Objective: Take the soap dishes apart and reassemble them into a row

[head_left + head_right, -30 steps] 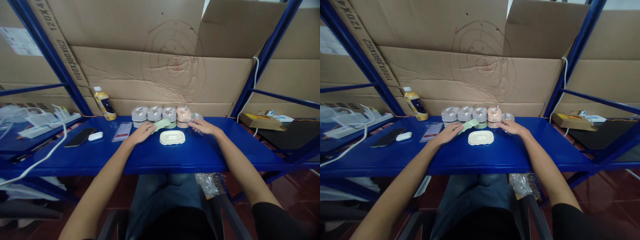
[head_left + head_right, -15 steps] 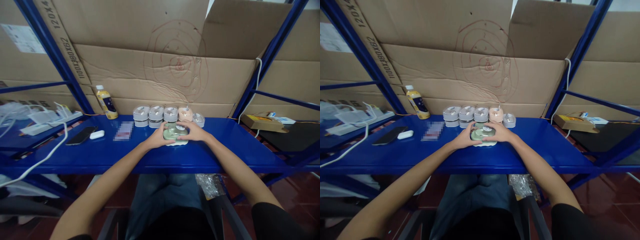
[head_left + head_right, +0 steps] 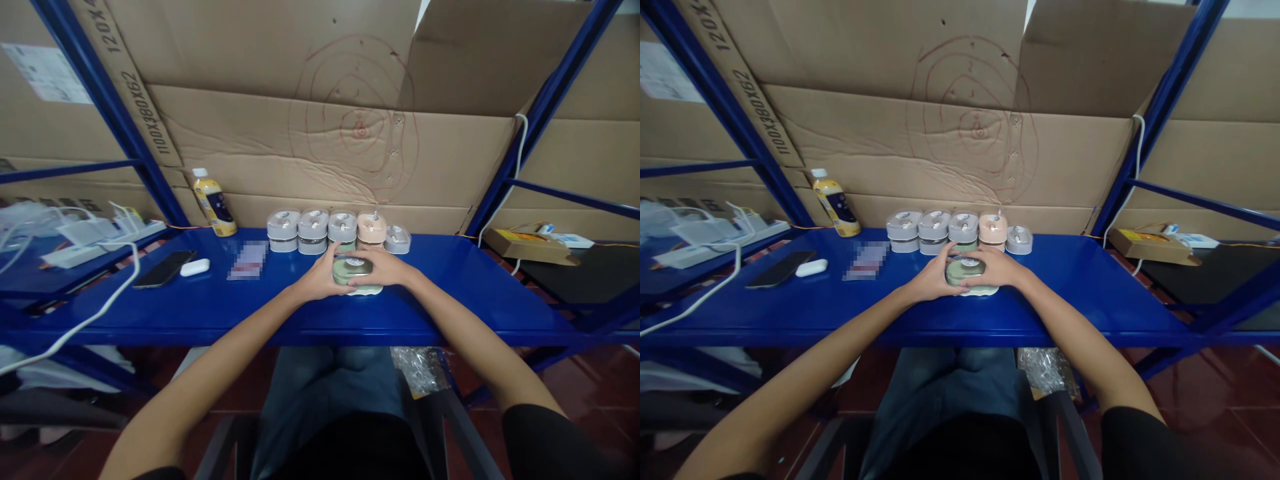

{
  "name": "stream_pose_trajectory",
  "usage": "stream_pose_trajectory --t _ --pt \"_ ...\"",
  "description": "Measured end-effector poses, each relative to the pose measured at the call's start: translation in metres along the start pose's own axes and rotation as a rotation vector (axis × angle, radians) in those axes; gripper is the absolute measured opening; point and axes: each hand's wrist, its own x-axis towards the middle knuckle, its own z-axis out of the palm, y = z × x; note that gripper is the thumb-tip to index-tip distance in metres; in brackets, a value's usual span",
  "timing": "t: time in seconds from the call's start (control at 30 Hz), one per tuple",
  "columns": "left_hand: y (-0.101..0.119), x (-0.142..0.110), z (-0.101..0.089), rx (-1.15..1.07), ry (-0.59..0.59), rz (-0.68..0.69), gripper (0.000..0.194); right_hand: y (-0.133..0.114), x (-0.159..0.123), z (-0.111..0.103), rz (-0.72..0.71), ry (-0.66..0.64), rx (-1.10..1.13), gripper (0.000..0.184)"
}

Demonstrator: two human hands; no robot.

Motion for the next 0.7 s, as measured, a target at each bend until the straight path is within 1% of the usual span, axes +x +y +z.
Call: stream_pose_trajectory --t 0.07,0.17,0.3,0.5,0.63,0.7 --pt "0.001 0.000 0.000 0.001 -0.001 0.014 0.131 0.000 -0.001 0.000 0.006 -0.003 -0.004 0.082" --pt "0.004 -0.001 0.000 0.021 -0.019 0.023 0.129 0.000 -0.003 0.000 -0.024 -0.006 -0.006 0.085" --pt "0.009 -0.005 -0.001 0.095 -0.039 0.051 0.124 -0.001 -0.009 0.000 -0.047 -0.014 -0.009 0.095" --pt "0.007 -0.009 -0.003 0.145 -0.113 0.062 0.122 -0.011 -0.014 0.004 0.013 -0.055 -0.115 0.101" --pt "0.003 -0.010 -0.007 0.131 -0.144 0.091 0.122 -0.017 -0.014 0.010 0.030 -0.058 -0.146 0.100" --pt "0.001 -0.012 -0.009 0.124 -0.154 0.079 0.122 -0.017 -0.020 0.010 0.051 -0.049 -0.167 0.099"
